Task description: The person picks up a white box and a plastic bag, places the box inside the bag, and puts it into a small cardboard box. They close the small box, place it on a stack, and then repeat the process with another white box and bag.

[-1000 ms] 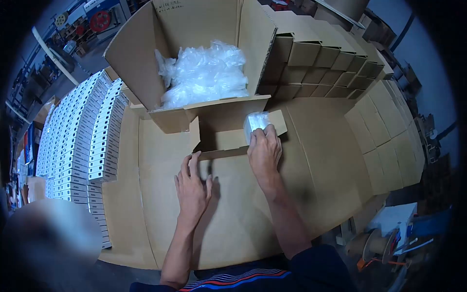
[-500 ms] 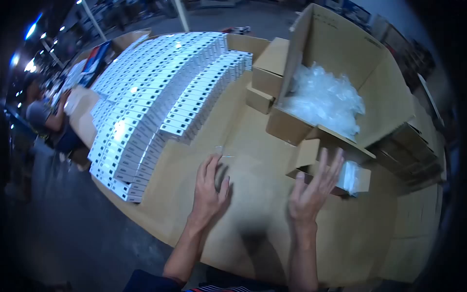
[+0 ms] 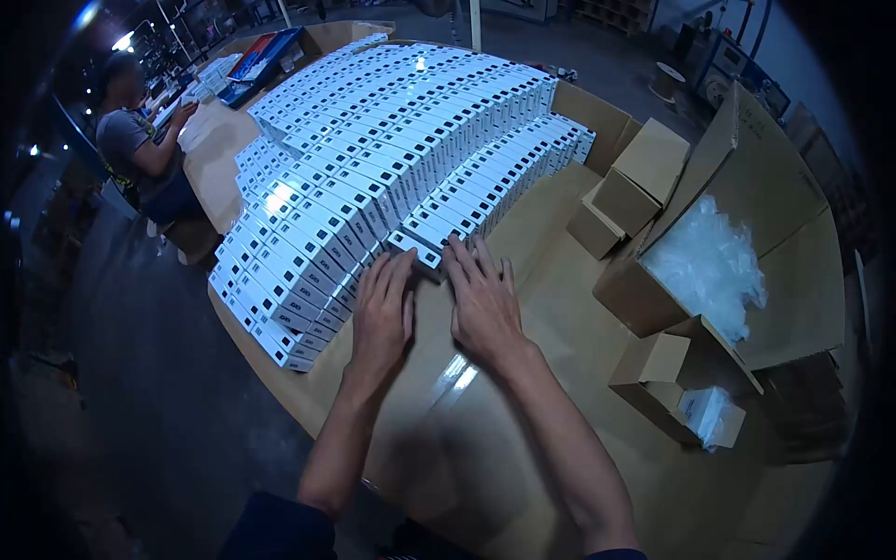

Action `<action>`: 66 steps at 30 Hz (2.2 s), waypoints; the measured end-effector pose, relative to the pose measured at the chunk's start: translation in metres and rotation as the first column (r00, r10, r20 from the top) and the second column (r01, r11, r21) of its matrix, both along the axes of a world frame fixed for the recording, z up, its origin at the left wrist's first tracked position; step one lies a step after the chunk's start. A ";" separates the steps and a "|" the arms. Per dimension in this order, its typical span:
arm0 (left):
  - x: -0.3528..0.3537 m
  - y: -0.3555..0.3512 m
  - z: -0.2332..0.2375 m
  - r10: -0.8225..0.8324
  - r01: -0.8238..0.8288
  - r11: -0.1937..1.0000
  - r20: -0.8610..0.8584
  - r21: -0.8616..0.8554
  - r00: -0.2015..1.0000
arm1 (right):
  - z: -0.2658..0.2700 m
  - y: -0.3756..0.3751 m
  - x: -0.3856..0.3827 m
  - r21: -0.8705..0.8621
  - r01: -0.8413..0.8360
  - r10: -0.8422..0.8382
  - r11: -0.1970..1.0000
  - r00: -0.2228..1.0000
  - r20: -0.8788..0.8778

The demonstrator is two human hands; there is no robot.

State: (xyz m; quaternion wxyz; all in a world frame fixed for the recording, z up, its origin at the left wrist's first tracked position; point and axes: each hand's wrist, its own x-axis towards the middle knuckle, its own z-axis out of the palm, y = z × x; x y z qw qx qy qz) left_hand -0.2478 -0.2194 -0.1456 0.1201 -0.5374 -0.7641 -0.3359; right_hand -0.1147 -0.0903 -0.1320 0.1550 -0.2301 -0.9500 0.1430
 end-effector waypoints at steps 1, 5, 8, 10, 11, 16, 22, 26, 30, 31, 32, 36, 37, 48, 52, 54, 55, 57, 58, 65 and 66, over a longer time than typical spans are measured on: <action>-0.003 -0.001 -0.001 -0.010 0.010 1.000 -0.013 0.010 1.000 | 0.001 0.000 0.001 -0.003 0.002 -0.002 1.000 1.000 0.013; -0.010 -0.003 0.003 -0.034 0.036 0.999 -0.131 0.014 0.991 | 0.012 0.003 0.005 -0.084 0.018 -0.016 0.996 1.000 0.026; -0.014 -0.007 0.002 -0.060 0.062 0.998 -0.121 0.010 0.991 | 0.009 0.008 0.005 -0.118 0.001 -0.001 0.993 1.000 0.006; -0.015 -0.007 -0.004 -0.063 0.064 0.998 -0.068 0.006 0.996 | 0.006 0.010 0.004 -0.145 -0.008 0.003 0.989 0.999 -0.034; -0.015 -0.007 -0.006 -0.060 0.062 0.998 -0.079 0.024 0.995 | 0.006 0.011 0.004 -0.149 -0.007 0.009 0.989 1.000 0.016; 0.013 -0.013 0.003 -0.081 0.089 0.988 -0.071 0.124 0.994 | 0.009 -0.003 0.042 -0.487 -0.086 -0.051 0.869 0.964 -0.262; 0.083 -0.020 0.031 -0.348 0.359 0.903 -0.089 0.236 0.933 | 0.049 -0.026 0.136 -0.938 -0.344 -0.292 -0.040 0.902 -0.318; 0.137 -0.002 0.057 -0.518 0.516 0.816 -0.064 0.260 0.853 | 0.062 -0.026 0.179 -0.879 -0.441 -0.363 0.181 0.801 -0.477; 0.170 0.024 0.101 -0.703 0.671 0.711 0.181 0.211 0.688 | 0.070 -0.015 0.239 -0.832 -0.343 -0.410 0.436 0.747 -0.523; 0.177 0.039 0.112 -0.728 0.693 0.681 0.114 0.236 0.676 | 0.085 -0.017 0.253 -0.821 -0.354 -0.444 0.448 0.709 -0.549; 0.183 0.056 0.121 -0.748 0.721 0.661 0.115 0.207 0.653 | 0.099 -0.018 0.266 -0.858 -0.354 -0.532 0.372 0.676 -0.509; 0.215 0.154 0.153 -0.824 0.818 0.567 0.073 0.099 0.562 | 0.121 0.014 0.322 -0.424 0.247 -0.475 0.871 0.642 -0.602; 0.225 0.192 0.156 -0.837 0.834 0.545 0.104 0.081 0.537 | 0.131 0.023 0.331 -0.374 0.350 -0.512 0.859 0.606 -0.608; 0.299 0.420 0.095 -0.683 0.718 0.635 0.228 -0.284 0.694 | 0.136 0.121 0.345 -0.400 0.522 -0.624 0.753 0.373 -0.687; 0.284 0.371 0.127 -0.732 0.722 0.672 0.299 0.166 0.612 | 0.121 0.124 0.346 -0.279 0.636 -0.615 0.719 0.397 -0.681; 0.278 0.333 0.150 -0.763 0.720 0.639 0.348 0.271 0.545 | 0.129 0.109 0.337 -0.309 0.653 -0.650 0.691 0.377 -0.660; 0.273 0.311 0.158 -0.772 0.713 0.628 0.370 0.313 0.517 | 0.128 0.107 0.331 -0.268 0.664 -0.619 0.698 0.372 -0.691; 0.270 0.270 0.167 -0.781 0.713 0.613 0.400 0.340 0.480 | 0.131 0.099 0.324 -0.230 0.660 -0.576 0.715 0.370 -0.729; 0.270 0.251 0.169 -0.785 0.711 0.605 0.414 0.357 0.460 | 0.138 0.093 0.321 -0.226 0.646 -0.562 0.729 0.376 -0.737; 0.269 0.148 0.134 -0.678 0.487 0.718 0.657 0.497 0.328 | 0.110 0.024 0.322 -0.518 0.413 -0.653 0.749 0.327 -0.683; 0.264 0.133 0.126 -0.660 0.483 0.722 0.702 0.495 0.268 | 0.100 0.009 0.323 -0.604 0.335 -0.690 0.723 0.311 -0.653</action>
